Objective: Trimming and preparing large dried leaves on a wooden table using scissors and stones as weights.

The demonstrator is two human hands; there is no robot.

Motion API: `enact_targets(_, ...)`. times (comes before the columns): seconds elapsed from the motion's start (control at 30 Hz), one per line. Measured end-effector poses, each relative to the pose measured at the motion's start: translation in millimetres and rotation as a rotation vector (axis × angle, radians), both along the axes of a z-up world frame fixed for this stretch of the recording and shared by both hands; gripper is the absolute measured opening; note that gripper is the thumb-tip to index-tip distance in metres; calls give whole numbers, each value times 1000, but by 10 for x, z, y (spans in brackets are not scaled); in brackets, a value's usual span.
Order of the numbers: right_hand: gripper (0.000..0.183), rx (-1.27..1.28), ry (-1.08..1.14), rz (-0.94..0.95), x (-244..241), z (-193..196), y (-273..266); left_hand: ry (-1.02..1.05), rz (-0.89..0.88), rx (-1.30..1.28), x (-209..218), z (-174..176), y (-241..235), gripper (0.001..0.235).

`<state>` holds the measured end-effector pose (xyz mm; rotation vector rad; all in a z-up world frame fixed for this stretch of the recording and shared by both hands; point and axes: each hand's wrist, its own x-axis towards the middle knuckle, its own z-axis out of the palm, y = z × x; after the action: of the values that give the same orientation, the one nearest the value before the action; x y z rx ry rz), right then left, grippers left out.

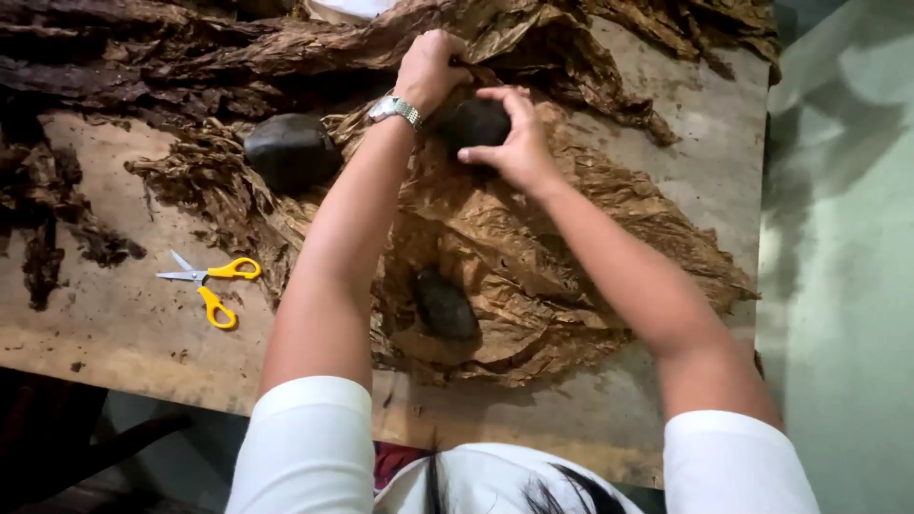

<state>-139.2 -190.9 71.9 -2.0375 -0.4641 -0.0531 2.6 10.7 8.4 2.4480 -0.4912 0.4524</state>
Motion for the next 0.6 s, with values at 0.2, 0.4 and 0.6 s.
enact_targets(0.2, 82, -292, -137, -103, 338, -601, 107, 400, -56, 160, -82, 337, 227, 48)
enact_targets(0.4, 79, -643, -374, -56, 86, -232, 180, 758, -73, 292, -637, 1015, 669, 46)
enact_targets(0.6, 79, -465, -159, -26, 479, -595, 66, 616, -29, 306, -438, 693, 1102, 27)
